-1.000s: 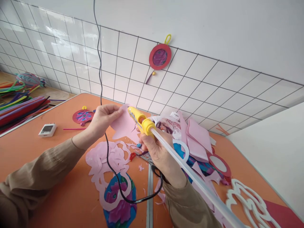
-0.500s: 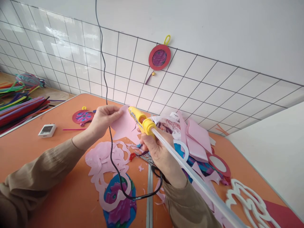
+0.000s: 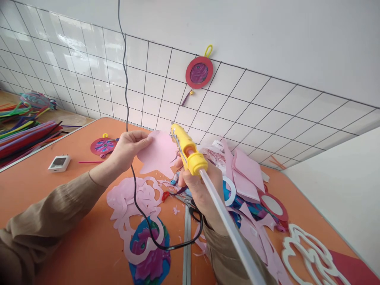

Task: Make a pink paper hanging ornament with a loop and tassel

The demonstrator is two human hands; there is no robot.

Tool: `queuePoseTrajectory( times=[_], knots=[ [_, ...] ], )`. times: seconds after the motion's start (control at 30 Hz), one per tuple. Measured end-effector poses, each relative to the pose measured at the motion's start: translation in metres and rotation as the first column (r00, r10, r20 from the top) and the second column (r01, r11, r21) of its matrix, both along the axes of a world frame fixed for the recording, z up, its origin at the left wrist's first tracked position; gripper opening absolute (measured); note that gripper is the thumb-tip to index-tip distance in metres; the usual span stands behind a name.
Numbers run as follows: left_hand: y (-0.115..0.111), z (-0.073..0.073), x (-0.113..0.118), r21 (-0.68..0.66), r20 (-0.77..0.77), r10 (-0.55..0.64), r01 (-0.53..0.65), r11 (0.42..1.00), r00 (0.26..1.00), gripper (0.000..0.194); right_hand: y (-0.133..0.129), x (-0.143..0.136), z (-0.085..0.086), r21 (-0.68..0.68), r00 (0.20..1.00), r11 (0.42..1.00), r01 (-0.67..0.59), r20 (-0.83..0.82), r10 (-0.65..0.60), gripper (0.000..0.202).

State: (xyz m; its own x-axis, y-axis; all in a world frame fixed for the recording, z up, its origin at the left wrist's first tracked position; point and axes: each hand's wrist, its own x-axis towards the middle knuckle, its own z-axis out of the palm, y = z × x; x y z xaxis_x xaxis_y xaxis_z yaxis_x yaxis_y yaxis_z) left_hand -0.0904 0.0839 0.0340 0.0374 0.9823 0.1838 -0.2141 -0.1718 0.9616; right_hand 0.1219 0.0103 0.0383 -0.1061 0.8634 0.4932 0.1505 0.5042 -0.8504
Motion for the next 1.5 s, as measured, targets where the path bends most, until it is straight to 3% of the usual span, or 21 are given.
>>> queuePoseTrajectory(
  times=[0.13, 0.27, 0.37, 0.47, 0.63, 0.8, 0.87, 1.0, 1.1, 1.23, 1.37, 1.5],
  knots=[
    [0.005, 0.007, -0.010, 0.021, -0.002, 0.041, -0.041, 0.999, 0.999, 0.033, 0.002, -0.006, -0.001, -0.004, 0.998, 0.998, 0.064, -0.017, -0.064, 0.049],
    [0.013, 0.027, -0.040, 0.151, 0.095, 0.204, -0.216, 0.965, 0.974, 0.029, 0.016, -0.009, -0.007, -0.007, 0.997, 0.999, 0.051, -0.058, -0.051, 0.048],
    [0.013, 0.046, -0.067, 0.253, 0.233, 0.350, -0.404, 0.879, 0.907, 0.022, 0.035, -0.007, -0.007, -0.024, 0.995, 0.996, 0.081, 0.052, -0.080, 0.040],
    [0.005, 0.063, -0.086, 0.365, 0.305, 0.457, -0.546, 0.754, 0.836, 0.019, 0.063, -0.011, -0.003, -0.050, 0.975, 0.998, 0.046, 0.218, -0.034, 0.047],
    [-0.018, 0.076, -0.094, 0.511, 0.312, 0.462, -0.557, 0.655, 0.830, 0.028, 0.126, -0.045, -0.008, -0.028, 0.872, 0.999, 0.028, 0.490, -0.011, 0.052],
    [-0.033, 0.077, -0.086, 0.532, 0.299, 0.403, -0.502, 0.682, 0.865, 0.023, 0.161, -0.111, -0.033, 0.026, 0.671, 0.993, -0.119, 0.739, 0.061, 0.043],
    [-0.034, 0.076, -0.080, 0.503, 0.299, 0.379, -0.482, 0.717, 0.876, 0.020, 0.165, -0.136, -0.046, -0.023, 0.597, 0.995, -0.099, 0.798, 0.078, 0.042],
    [-0.025, 0.074, -0.071, 0.481, 0.312, 0.321, -0.440, 0.758, 0.894, 0.020, 0.167, -0.169, -0.073, -0.070, 0.562, 0.997, 0.033, 0.826, 0.039, 0.032],
    [-0.017, 0.072, -0.071, 0.501, 0.338, 0.296, -0.437, 0.747, 0.893, 0.026, 0.169, -0.176, -0.091, -0.077, 0.547, 0.984, 0.160, 0.837, -0.024, 0.035],
    [-0.014, 0.071, -0.074, 0.540, 0.339, 0.277, -0.427, 0.725, 0.899, 0.016, 0.174, -0.171, -0.104, -0.094, 0.525, 0.956, 0.278, 0.849, -0.069, 0.041],
    [-0.013, 0.070, -0.072, 0.539, 0.359, 0.290, -0.451, 0.712, 0.887, 0.016, 0.183, -0.164, -0.107, -0.093, 0.517, 0.948, 0.304, 0.852, -0.083, 0.043],
    [-0.017, 0.069, -0.069, 0.522, 0.325, 0.265, -0.406, 0.751, 0.908, 0.019, 0.192, -0.161, -0.108, -0.078, 0.513, 0.951, 0.298, 0.854, -0.090, 0.043]
  ],
)
